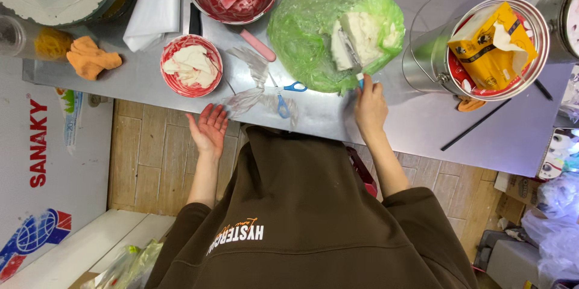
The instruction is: The person scoops white frosting from a bag with a palette knife and places it into a small red bowl, then uses the palette knife and a spoon to spread and smooth the frosting inside the bowl.
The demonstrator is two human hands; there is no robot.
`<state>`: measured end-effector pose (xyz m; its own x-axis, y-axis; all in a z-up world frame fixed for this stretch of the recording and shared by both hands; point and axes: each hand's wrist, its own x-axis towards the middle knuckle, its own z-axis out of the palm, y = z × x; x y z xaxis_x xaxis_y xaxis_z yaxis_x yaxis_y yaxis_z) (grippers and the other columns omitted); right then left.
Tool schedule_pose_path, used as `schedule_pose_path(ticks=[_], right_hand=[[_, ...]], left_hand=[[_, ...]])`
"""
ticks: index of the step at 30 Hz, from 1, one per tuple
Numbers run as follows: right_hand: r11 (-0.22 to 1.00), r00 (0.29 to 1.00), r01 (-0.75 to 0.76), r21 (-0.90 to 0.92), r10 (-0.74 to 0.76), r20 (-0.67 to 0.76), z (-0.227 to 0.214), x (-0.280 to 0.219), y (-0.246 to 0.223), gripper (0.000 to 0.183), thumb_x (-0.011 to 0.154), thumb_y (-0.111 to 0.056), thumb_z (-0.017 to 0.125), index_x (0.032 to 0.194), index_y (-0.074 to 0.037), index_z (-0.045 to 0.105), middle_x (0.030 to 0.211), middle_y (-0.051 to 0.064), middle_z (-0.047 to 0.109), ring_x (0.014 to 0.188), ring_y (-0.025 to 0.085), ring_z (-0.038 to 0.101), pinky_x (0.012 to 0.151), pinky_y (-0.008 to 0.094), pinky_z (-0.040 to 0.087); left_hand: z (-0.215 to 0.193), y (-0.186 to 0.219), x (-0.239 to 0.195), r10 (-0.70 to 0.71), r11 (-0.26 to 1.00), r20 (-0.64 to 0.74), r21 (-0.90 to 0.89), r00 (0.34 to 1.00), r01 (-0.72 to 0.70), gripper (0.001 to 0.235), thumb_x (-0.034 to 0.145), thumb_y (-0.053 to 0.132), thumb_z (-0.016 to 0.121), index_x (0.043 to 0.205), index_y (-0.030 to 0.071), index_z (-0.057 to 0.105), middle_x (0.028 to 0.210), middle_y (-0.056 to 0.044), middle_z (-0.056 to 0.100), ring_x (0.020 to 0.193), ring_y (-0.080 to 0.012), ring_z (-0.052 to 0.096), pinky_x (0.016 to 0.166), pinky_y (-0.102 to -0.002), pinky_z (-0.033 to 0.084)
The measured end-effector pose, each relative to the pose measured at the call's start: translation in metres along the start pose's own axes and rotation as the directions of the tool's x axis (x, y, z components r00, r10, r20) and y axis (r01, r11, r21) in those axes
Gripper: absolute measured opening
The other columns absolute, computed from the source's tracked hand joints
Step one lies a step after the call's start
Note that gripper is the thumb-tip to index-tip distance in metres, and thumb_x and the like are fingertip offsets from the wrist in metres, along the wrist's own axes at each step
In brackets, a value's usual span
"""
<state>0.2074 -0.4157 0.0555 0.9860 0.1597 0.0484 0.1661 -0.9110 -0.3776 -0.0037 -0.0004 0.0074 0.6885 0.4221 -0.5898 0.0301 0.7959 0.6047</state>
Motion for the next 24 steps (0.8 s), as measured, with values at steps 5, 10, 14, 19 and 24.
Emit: schedule_pose_path(ticks=[5, 10, 14, 19, 24], right_hand=[[0.985, 0.987, 0.155, -0.075, -0.159, -0.039, 0.004, -0.012, -0.012, 0.065, 0.095, -0.009, 0.069, 0.155, -0.012, 0.047, 0.109, 0.022, 0.058, 0.095, 0.041, 0.059, 0.077, 0.050, 0.051], [0.983, 0.975, 0.168, -0.075, -0.176, -0.133, 0.010, -0.023, -0.004, 0.064, 0.088, -0.001, 0.070, 0.149, -0.017, 0.058, 0.107, 0.016, 0.059, 0.097, 0.036, 0.060, 0.082, 0.046, 0.050], [0.974, 0.953, 0.200, -0.108, -0.219, -0.208, 0.012, -0.016, -0.001, 0.059, 0.088, 0.000, 0.071, 0.142, -0.023, 0.064, 0.107, 0.009, 0.062, 0.096, 0.030, 0.061, 0.081, 0.043, 0.048], [0.977, 0.967, 0.211, 0.039, -0.202, -0.154, 0.018, -0.022, -0.001, 0.058, 0.092, -0.003, 0.070, 0.147, -0.015, 0.058, 0.106, 0.013, 0.062, 0.093, 0.034, 0.061, 0.080, 0.045, 0.049], [0.879, 0.973, 0.227, 0.418, -0.187, -0.136, 0.021, -0.030, 0.004, 0.040, 0.111, -0.014, 0.059, 0.149, -0.007, 0.050, 0.124, 0.022, 0.066, 0.108, 0.039, 0.065, 0.089, 0.045, 0.054]], left_hand=[[0.000, -0.004, 0.000, 0.006, 1.000, 0.000, 0.010, 1.000, -0.006, 0.085, 0.092, 0.078, 0.043, 0.139, 0.007, 0.053, 0.133, -0.013, 0.064, 0.120, -0.0268, 0.061, 0.104, -0.040, 0.046], [-0.008, -0.007, -0.004, 0.005, 1.000, 0.004, -0.006, 1.000, -0.005, 0.083, 0.095, 0.076, 0.043, 0.139, 0.006, 0.053, 0.134, -0.014, 0.064, 0.119, -0.0261, 0.060, 0.104, -0.041, 0.046], [-0.007, -0.007, -0.008, -0.009, 1.000, -0.013, 0.006, 1.000, 0.009, 0.083, 0.095, 0.076, 0.040, 0.139, 0.007, 0.053, 0.134, -0.013, 0.063, 0.121, -0.0255, 0.060, 0.105, -0.041, 0.045], [-0.001, -0.005, -0.009, 0.000, 0.999, 0.000, 0.036, 1.000, 0.000, 0.082, 0.095, 0.075, 0.039, 0.139, 0.007, 0.053, 0.134, -0.013, 0.063, 0.122, -0.0251, 0.059, 0.106, -0.041, 0.044], [-0.002, -0.006, -0.014, 0.000, 0.999, 0.000, 0.048, 1.000, 0.000, 0.082, 0.096, 0.075, 0.039, 0.140, 0.007, 0.053, 0.134, -0.013, 0.063, 0.121, -0.0251, 0.059, 0.105, -0.040, 0.044]])
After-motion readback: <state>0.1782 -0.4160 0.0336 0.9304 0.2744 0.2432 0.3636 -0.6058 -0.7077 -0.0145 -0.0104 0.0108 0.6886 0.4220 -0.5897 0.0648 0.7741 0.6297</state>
